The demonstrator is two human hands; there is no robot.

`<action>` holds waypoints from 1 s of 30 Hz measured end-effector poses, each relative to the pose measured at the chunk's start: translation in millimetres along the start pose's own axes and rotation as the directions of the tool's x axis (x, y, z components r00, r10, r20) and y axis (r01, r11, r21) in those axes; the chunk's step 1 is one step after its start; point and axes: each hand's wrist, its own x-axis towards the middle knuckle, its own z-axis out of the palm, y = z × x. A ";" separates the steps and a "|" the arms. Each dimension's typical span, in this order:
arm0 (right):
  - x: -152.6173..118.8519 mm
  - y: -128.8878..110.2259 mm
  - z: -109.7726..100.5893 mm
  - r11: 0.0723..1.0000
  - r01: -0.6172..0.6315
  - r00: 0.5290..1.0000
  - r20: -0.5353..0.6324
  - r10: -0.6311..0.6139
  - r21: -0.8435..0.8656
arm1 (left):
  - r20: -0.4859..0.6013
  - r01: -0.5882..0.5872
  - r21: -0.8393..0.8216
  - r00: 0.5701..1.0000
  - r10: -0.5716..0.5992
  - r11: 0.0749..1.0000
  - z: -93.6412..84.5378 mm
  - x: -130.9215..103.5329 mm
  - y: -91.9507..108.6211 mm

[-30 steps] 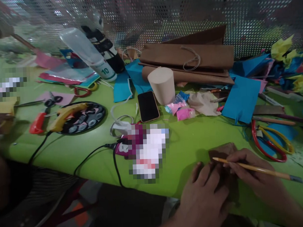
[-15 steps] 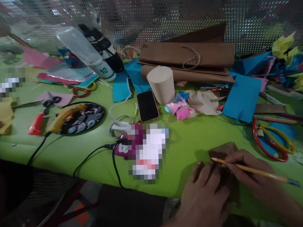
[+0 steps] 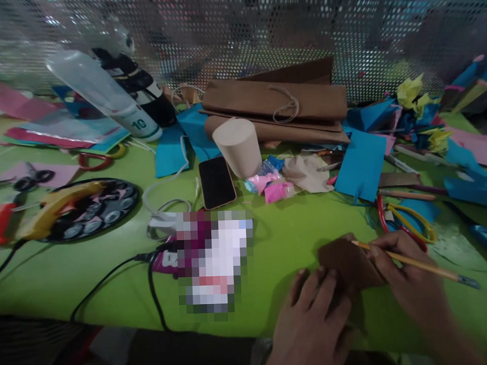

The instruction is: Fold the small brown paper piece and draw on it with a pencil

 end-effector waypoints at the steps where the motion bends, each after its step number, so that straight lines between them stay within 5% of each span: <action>1: -0.2 1.7 -0.7 1.000 -0.022 1.000 -0.009 0.021 -0.017 | -0.006 -0.001 0.001 1.000 0.001 1.000 0.6 0.0 -0.3; 9: -0.5 7.5 -3.9 0.999 0.000 0.994 -0.109 -0.006 -0.049 | -0.018 -0.021 0.022 1.000 0.022 1.000 0.7 1.2 -1.7; 13: -10.3 6.9 -5.5 0.994 0.041 0.968 -0.251 -0.014 0.103 | -0.007 -0.022 0.020 1.000 0.022 1.000 -2.7 1.8 0.0; 15: -13.4 3.3 -5.1 0.972 0.081 0.988 -0.148 -0.049 0.219 | -0.004 -0.009 0.011 1.000 0.009 1.000 -4.2 1.6 2.1; 17: -13.0 -1.7 -3.1 0.951 0.054 0.993 0.080 -0.082 0.304 | 0.015 0.005 -0.005 1.000 -0.005 1.000 -5.6 1.2 4.5; 20: -8.7 -7.9 1.8 0.958 -0.016 0.943 0.323 -0.081 0.286 | 0.050 0.025 -0.026 0.998 -0.023 0.999 -7.6 0.6 7.1; 30: -7.5 -7.0 7.5 0.986 0.003 0.917 0.393 -0.069 0.167 | 0.085 0.035 -0.046 0.996 -0.031 0.998 -12.4 1.0 6.4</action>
